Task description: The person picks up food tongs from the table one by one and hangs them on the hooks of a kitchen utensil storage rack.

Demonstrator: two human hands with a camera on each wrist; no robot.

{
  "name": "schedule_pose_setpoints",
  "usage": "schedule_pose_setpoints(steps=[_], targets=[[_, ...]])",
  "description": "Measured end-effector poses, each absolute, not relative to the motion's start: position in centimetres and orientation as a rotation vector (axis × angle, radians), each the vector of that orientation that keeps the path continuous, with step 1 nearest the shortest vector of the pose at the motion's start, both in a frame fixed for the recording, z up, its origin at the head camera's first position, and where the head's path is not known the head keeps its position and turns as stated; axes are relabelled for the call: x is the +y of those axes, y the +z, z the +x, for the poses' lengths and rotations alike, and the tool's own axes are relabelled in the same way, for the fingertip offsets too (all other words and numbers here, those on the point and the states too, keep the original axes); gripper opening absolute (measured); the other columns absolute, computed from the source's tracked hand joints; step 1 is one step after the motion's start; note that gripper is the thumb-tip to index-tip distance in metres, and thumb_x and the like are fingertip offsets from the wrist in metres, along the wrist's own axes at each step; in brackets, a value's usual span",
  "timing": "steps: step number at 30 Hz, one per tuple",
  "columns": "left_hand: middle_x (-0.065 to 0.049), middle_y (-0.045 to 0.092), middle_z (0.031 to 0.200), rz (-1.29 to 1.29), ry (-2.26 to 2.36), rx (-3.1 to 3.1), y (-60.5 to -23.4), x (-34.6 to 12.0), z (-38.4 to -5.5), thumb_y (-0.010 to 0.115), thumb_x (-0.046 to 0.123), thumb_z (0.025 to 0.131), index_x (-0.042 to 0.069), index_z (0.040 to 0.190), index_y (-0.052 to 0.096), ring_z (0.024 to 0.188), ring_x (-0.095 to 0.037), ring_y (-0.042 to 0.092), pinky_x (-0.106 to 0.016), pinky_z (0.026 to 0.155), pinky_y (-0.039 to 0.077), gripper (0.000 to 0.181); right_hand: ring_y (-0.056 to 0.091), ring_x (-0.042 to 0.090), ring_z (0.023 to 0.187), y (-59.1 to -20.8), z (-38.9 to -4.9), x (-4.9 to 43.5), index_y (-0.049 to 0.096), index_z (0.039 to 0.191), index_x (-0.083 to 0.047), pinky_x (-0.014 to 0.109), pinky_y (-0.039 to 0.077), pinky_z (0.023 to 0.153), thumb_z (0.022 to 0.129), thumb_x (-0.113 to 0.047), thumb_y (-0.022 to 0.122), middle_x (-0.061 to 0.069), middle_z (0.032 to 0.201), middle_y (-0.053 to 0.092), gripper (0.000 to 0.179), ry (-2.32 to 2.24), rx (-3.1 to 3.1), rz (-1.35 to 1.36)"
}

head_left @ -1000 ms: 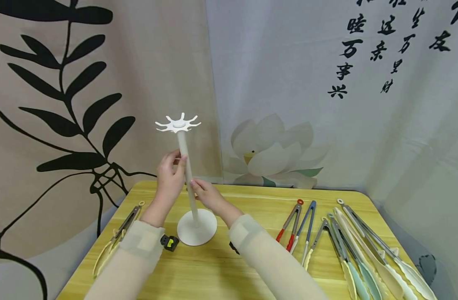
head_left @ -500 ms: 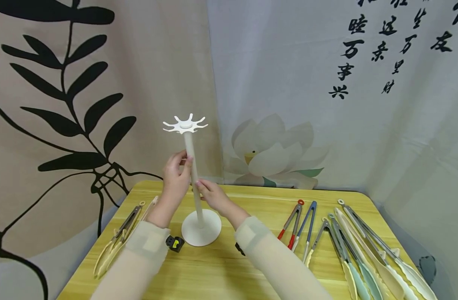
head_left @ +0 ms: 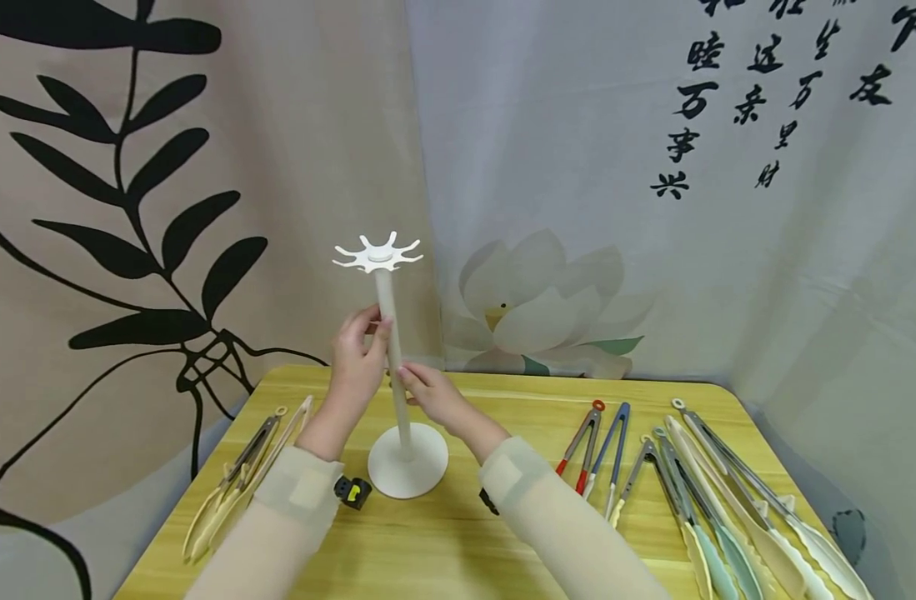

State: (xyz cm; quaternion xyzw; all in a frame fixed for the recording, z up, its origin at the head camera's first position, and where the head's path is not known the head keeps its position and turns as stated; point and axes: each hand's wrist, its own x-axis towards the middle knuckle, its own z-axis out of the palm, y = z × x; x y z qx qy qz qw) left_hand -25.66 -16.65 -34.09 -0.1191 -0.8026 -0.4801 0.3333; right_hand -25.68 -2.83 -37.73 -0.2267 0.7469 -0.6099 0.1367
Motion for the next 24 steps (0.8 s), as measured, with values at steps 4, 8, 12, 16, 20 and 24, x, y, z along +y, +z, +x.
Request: schedule_pose_setpoints(steps=[4,8,12,16,20,24], targets=[[-0.017,0.061,0.105,-0.33,-1.253,-2.083,-34.1,-16.4,-25.6,0.057,0.018,0.095,-0.004,0.116,0.062,0.092,-0.028,0.059,-0.036,0.069,0.053,0.03,0.051,0.032,0.122,-37.8,-25.6,-2.4,0.051,0.133,-0.001,0.049,0.046,0.098,0.103,-0.024,0.037,0.021,0.129,0.056,0.04,-1.765,2.144,-0.652],[-0.018,0.06,0.106,-0.355,-1.273,-2.08,-34.2,-16.1,-25.7,0.056,0.019,0.096,-0.004,0.116,0.061,0.093,-0.029,0.058,-0.04,0.071,0.053,0.031,0.052,0.031,0.121,-37.9,-25.6,-1.9,0.052,0.133,-0.003,0.046,0.047,0.097,0.104,-0.025,0.036,0.021,0.127,0.057,0.04,-1.754,2.156,-0.654],[-0.017,0.059,0.108,-0.364,-1.3,-2.09,-34.2,-15.5,-25.8,0.055,0.021,0.096,-0.003,0.117,0.061,0.094,-0.028,0.058,-0.043,0.069,0.055,0.032,0.052,0.03,0.12,-37.9,-25.8,-1.2,0.052,0.132,-0.003,0.042,0.049,0.095,0.104,-0.025,0.036,0.02,0.125,0.058,0.04,-1.741,2.174,-0.666],[-0.016,0.059,0.109,-0.363,-1.294,-2.098,-34.3,-15.3,-25.7,0.055,0.021,0.096,-0.002,0.118,0.061,0.094,-0.027,0.057,-0.044,0.068,0.056,0.032,0.052,0.031,0.12,-38.0,-25.8,-1.0,0.052,0.133,-0.002,0.042,0.05,0.095,0.103,-0.024,0.037,0.021,0.126,0.057,0.039,-1.735,2.177,-0.67],[-0.016,0.059,0.11,-0.381,-1.295,-2.106,-34.4,-15.1,-25.8,0.055,0.021,0.096,-0.002,0.119,0.06,0.094,-0.027,0.057,-0.045,0.069,0.056,0.033,0.051,0.032,0.121,-38.0,-25.8,-0.7,0.052,0.132,-0.002,0.042,0.05,0.095,0.104,-0.023,0.036,0.022,0.128,0.055,0.039,-1.736,2.185,-0.665],[-0.016,0.059,0.11,-0.392,-1.309,-2.105,-34.4,-14.8,-25.9,0.056,0.022,0.096,-0.002,0.119,0.06,0.095,-0.028,0.057,-0.046,0.071,0.056,0.034,0.05,0.033,0.122,-38.0,-25.8,-0.4,0.05,0.134,-0.002,0.043,0.049,0.095,0.104,-0.023,0.036,0.022,0.129,0.055,0.04,-1.736,2.183,-0.667]])
